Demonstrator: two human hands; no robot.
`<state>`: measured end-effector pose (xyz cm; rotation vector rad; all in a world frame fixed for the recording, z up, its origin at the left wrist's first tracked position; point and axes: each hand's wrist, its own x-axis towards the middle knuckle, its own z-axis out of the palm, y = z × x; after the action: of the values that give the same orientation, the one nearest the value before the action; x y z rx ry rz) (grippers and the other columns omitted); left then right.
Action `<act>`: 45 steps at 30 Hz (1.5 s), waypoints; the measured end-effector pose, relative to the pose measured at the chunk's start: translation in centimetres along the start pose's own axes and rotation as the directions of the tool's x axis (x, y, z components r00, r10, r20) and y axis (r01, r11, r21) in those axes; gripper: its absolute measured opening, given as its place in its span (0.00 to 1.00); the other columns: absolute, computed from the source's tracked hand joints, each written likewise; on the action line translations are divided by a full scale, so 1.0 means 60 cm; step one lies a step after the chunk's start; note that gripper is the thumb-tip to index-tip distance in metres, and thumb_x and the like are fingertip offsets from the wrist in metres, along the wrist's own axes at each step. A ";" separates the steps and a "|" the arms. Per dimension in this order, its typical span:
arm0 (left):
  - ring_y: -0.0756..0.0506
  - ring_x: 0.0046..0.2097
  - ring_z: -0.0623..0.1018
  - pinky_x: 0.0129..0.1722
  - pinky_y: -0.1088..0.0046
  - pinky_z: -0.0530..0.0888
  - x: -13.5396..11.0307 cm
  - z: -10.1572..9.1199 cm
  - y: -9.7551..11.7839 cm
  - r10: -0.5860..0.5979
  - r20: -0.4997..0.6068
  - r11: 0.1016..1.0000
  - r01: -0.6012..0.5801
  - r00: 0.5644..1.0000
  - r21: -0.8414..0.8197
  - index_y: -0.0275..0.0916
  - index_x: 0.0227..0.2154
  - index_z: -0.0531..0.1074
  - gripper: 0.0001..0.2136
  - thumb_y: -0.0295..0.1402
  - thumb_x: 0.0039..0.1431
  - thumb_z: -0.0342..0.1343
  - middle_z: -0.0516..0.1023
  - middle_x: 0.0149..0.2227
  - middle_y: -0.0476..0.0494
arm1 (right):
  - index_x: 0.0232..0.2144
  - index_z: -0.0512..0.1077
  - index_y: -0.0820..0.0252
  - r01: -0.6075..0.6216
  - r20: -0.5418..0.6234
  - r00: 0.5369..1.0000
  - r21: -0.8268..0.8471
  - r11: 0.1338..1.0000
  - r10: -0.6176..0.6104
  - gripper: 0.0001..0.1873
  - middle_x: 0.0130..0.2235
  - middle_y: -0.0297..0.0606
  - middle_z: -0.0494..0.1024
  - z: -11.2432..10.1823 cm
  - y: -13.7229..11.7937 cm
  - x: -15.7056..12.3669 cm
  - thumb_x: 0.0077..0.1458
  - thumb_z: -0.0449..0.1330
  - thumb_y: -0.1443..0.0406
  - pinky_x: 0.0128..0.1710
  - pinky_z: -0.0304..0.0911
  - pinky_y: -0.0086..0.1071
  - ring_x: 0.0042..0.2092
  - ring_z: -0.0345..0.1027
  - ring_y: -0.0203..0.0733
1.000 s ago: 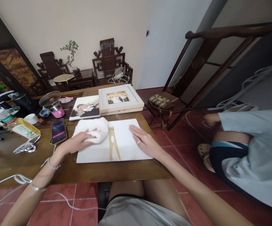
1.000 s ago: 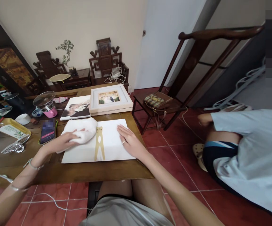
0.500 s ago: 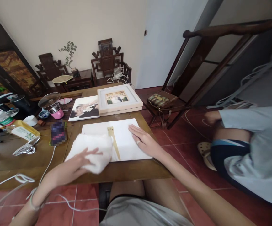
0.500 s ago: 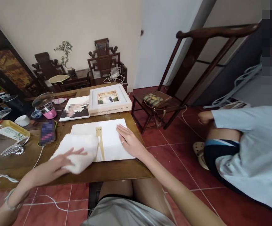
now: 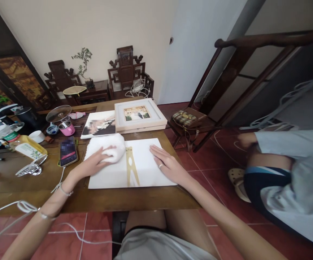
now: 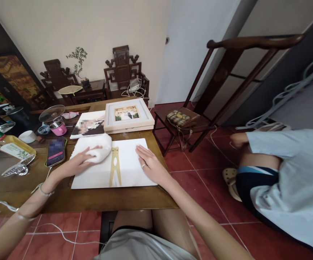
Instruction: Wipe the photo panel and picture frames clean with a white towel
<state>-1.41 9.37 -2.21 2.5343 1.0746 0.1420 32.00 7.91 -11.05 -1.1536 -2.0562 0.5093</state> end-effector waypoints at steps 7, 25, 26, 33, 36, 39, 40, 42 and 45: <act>0.42 0.70 0.45 0.67 0.51 0.45 -0.007 0.016 0.029 0.022 0.005 0.994 -0.022 1.000 0.105 0.40 0.48 0.73 0.13 0.32 0.70 0.45 0.51 0.68 0.42 | 0.61 0.64 0.56 -0.006 -0.010 1.000 0.017 1.000 0.006 0.24 0.63 0.42 0.63 0.001 0.001 -0.001 0.64 0.47 0.63 0.65 0.48 0.54 0.65 0.53 0.49; 0.41 0.70 0.48 0.68 0.54 0.44 0.052 0.022 0.046 0.042 -0.002 0.999 -0.042 0.999 -0.033 0.39 0.50 0.71 0.15 0.36 0.71 0.43 0.61 0.65 0.42 | 0.60 0.65 0.57 -0.005 -0.015 1.000 0.017 1.000 0.005 0.24 0.63 0.44 0.64 0.003 0.003 0.001 0.63 0.48 0.63 0.65 0.49 0.53 0.65 0.53 0.49; 0.41 0.69 0.49 0.68 0.53 0.44 0.070 0.022 0.041 0.027 -0.033 0.999 -0.028 0.999 -0.043 0.39 0.51 0.71 0.15 0.37 0.71 0.43 0.64 0.64 0.43 | 0.60 0.65 0.57 -0.003 -0.014 1.000 0.015 1.000 0.003 0.24 0.63 0.44 0.64 0.003 0.004 0.000 0.63 0.48 0.63 0.65 0.49 0.53 0.65 0.53 0.48; 0.39 0.70 0.44 0.66 0.45 0.44 0.074 0.048 0.122 0.031 0.061 0.999 -0.030 0.998 -0.021 0.42 0.50 0.72 0.12 0.27 0.67 0.48 0.55 0.67 0.43 | 0.61 0.64 0.54 -0.014 -0.014 1.000 0.026 1.000 0.014 0.25 0.63 0.40 0.64 0.001 0.003 0.000 0.63 0.49 0.64 0.65 0.49 0.54 0.65 0.53 0.48; 0.38 0.70 0.45 0.66 0.47 0.46 0.027 0.061 0.183 0.081 0.149 0.997 -0.082 0.985 -0.002 0.41 0.47 0.74 0.12 0.24 0.65 0.50 0.53 0.68 0.44 | 0.61 0.64 0.55 -0.012 -0.006 1.000 0.028 1.000 0.012 0.25 0.63 0.40 0.64 -0.003 0.000 0.001 0.62 0.49 0.65 0.65 0.49 0.53 0.65 0.53 0.49; 0.38 0.69 0.48 0.66 0.50 0.49 -0.003 0.066 0.213 0.131 0.208 0.990 -0.139 0.969 0.026 0.40 0.43 0.75 0.11 0.24 0.65 0.50 0.55 0.68 0.44 | 0.61 0.64 0.54 -0.017 0.002 1.000 0.021 1.000 0.017 0.25 0.63 0.40 0.64 -0.004 -0.002 0.002 0.62 0.49 0.64 0.65 0.49 0.53 0.65 0.53 0.48; 0.39 0.69 0.49 0.66 0.50 0.50 -0.004 0.065 0.214 0.135 0.212 0.989 -0.145 0.968 0.029 0.40 0.43 0.75 0.10 0.24 0.65 0.51 0.55 0.67 0.44 | 0.61 0.64 0.55 -0.016 0.003 1.000 0.017 1.000 0.016 0.25 0.63 0.41 0.64 -0.004 -0.002 0.002 0.62 0.48 0.64 0.65 0.49 0.53 0.65 0.53 0.48; 0.39 0.69 0.49 0.66 0.50 0.51 0.009 0.061 0.200 0.127 0.199 0.990 -0.137 0.972 0.037 0.41 0.45 0.74 0.11 0.25 0.65 0.50 0.55 0.67 0.43 | 0.61 0.64 0.58 -0.013 0.005 1.000 0.007 1.000 0.013 0.25 0.63 0.44 0.63 -0.003 -0.001 0.002 0.63 0.48 0.64 0.65 0.49 0.52 0.65 0.53 0.48; 0.39 0.69 0.49 0.65 0.47 0.52 0.058 0.047 0.157 0.094 0.150 0.992 -0.106 0.984 0.069 0.41 0.50 0.71 0.13 0.25 0.66 0.48 0.56 0.67 0.39 | 0.61 0.64 0.59 -0.014 0.000 1.000 0.000 1.000 0.014 0.25 0.63 0.45 0.63 -0.001 0.001 0.002 0.63 0.47 0.65 0.65 0.49 0.53 0.65 0.53 0.48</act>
<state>8.06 5.01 -1.39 2.6213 0.9130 -0.0588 32.05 8.03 -11.01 -1.1684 -2.0498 0.5160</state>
